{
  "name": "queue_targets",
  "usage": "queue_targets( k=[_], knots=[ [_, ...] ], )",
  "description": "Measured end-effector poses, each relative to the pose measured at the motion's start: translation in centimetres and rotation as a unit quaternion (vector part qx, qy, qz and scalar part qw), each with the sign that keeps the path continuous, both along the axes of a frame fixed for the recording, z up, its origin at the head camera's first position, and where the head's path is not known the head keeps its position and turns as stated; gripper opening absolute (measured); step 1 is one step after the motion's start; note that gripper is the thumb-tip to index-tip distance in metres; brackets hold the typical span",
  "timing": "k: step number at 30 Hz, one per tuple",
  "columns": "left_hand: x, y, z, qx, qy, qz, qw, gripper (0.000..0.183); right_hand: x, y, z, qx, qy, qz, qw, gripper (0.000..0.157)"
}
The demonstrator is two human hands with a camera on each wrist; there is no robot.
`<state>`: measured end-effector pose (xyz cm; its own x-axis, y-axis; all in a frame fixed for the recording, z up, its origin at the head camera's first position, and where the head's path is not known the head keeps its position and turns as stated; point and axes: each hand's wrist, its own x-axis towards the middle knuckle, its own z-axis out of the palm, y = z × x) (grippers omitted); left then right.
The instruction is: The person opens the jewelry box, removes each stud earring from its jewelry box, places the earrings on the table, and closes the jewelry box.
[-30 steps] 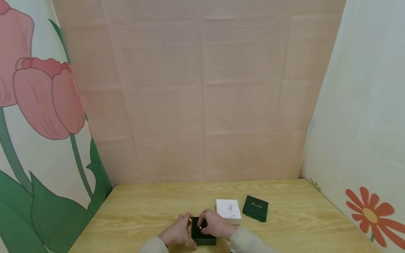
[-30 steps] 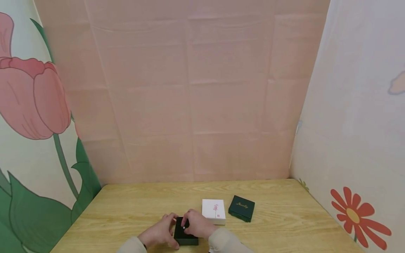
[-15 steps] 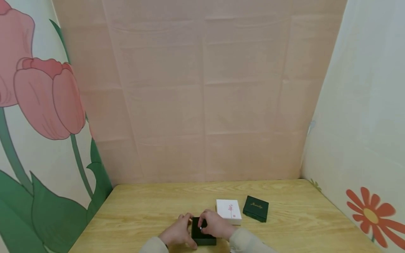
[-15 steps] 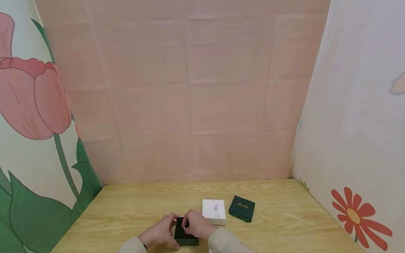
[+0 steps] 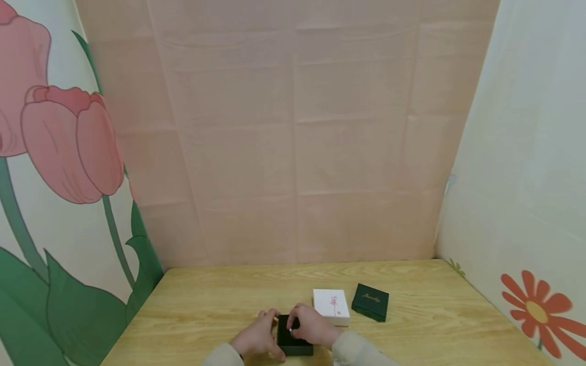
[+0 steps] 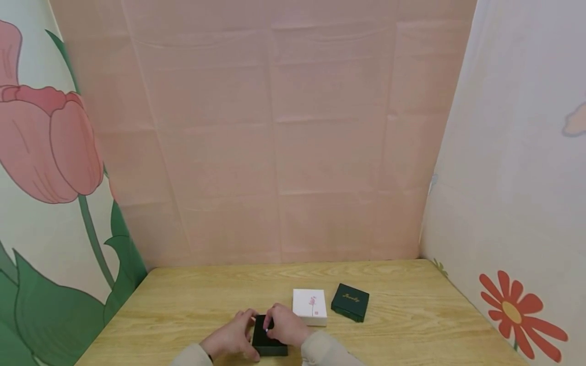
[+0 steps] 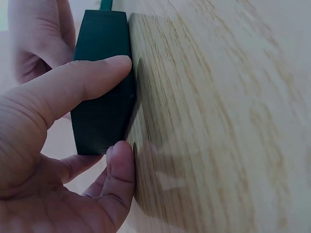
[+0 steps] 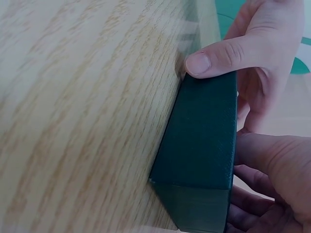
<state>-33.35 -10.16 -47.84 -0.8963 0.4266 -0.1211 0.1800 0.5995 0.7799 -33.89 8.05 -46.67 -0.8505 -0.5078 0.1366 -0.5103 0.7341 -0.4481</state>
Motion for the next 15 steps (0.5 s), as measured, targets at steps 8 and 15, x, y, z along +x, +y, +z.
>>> queue_targets(
  k=[8, 15],
  knots=[
    [0.2, 0.0, 0.0, -0.001, 0.019, -0.005, 0.9998, 0.076, -0.5, 0.4, 0.0, -0.030, 0.006, 0.016, 0.999, 0.012],
    [0.5, 0.0, -0.2, 0.010, 0.036, -0.004, 0.9993, 0.077, -0.8, 1.2, 1.5, -0.093, -0.030, 0.034, 0.995, 0.007]
  ],
)
